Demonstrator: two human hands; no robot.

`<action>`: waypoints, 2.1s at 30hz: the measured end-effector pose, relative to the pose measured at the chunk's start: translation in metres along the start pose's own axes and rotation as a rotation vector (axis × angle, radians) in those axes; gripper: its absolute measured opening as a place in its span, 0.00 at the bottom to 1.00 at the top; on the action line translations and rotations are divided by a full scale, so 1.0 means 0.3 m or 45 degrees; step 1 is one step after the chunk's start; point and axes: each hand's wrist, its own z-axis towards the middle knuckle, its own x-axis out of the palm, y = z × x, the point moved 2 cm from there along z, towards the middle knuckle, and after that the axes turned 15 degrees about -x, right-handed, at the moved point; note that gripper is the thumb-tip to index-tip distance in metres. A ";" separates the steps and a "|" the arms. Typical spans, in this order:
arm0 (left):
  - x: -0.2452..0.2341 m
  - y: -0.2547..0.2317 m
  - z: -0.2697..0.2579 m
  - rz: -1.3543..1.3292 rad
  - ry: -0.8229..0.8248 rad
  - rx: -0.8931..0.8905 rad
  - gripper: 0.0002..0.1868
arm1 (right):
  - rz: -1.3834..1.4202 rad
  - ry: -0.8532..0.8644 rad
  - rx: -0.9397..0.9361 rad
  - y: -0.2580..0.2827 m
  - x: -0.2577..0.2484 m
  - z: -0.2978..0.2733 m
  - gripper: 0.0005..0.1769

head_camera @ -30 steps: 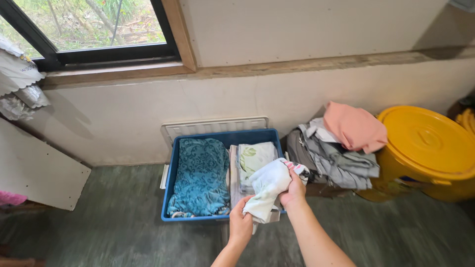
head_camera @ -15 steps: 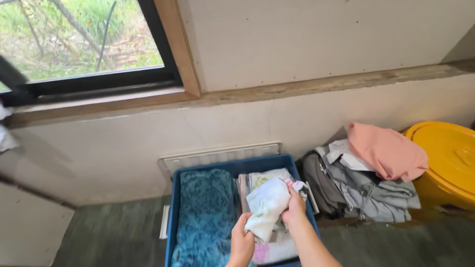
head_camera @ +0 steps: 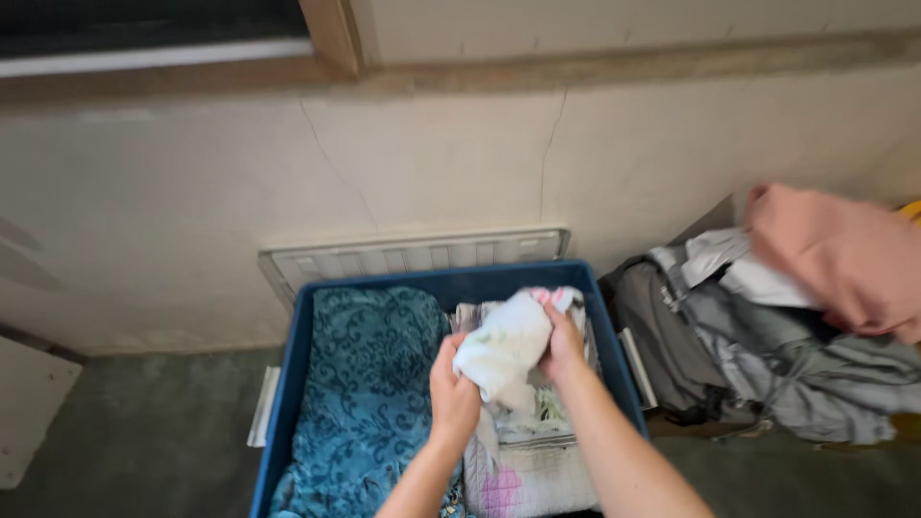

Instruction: The person folds multiple pieces of bedding and towels on a bed and places them into a blue plastic bin. The person handles each item one at a time, folds it, and stacks it neatly in the bin.

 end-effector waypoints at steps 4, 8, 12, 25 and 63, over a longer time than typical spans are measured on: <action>-0.025 0.062 0.055 0.165 0.049 0.131 0.15 | -0.095 0.251 -0.050 -0.071 -0.029 0.148 0.23; 0.010 0.191 0.063 0.512 0.005 0.528 0.22 | -0.092 0.408 0.032 -0.121 -0.105 0.339 0.25; 0.106 0.475 0.069 0.833 0.083 0.386 0.26 | -1.078 0.326 -0.184 -0.078 -0.315 0.423 0.24; 0.179 0.783 0.274 0.522 0.113 -0.119 0.11 | -1.918 1.107 -0.148 0.008 -0.436 0.110 0.35; 0.157 0.660 0.129 1.090 -0.295 0.745 0.67 | -0.817 0.591 -1.001 0.128 -0.054 -0.001 0.12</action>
